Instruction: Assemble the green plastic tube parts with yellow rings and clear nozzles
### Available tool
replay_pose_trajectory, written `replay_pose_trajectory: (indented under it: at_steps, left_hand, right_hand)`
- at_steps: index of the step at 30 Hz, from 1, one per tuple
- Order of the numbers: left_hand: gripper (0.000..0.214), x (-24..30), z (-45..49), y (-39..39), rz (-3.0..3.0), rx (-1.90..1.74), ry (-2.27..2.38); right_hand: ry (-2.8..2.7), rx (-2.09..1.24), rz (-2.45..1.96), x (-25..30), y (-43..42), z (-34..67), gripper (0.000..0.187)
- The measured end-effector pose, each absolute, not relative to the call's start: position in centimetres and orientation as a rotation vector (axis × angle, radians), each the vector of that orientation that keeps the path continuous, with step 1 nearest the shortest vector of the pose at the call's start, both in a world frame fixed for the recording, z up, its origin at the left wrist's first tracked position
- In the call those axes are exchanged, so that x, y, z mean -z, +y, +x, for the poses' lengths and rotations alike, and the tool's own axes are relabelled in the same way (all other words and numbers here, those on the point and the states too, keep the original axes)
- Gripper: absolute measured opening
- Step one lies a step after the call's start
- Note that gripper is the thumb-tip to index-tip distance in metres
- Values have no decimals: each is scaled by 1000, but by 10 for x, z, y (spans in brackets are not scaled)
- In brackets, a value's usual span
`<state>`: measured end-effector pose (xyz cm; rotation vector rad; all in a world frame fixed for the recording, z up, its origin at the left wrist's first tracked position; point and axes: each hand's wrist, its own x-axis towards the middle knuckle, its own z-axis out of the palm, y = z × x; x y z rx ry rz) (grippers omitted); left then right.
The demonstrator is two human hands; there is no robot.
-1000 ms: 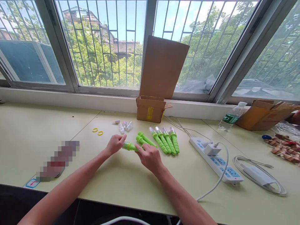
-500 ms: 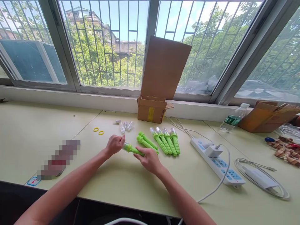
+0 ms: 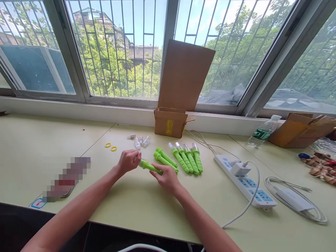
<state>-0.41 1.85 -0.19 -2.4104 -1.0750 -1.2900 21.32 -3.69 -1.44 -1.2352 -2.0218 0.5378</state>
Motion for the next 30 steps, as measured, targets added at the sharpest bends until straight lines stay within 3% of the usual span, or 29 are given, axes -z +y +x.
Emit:
replay_pose_trajectory:
  at_steps: [6,11,18,30]
  left_hand:
    - [57,3,5,20,-2605,1289,-1649]
    - [58,6,8,21,-2517,1300,-1852]
    - [58,6,5,20,-2358,1203,-1692]
    - [45,0,-6,14,-2325,1276,-974]
  right_hand:
    - [-2188,477,-1201,22,-33,221,30]
    - [-2244,650,-1183,17,-36,221,31]
    - [-2236,152,-1315,19,-41,212,36]
    - [-1947,-1195,-1109,-4,-44,214,53]
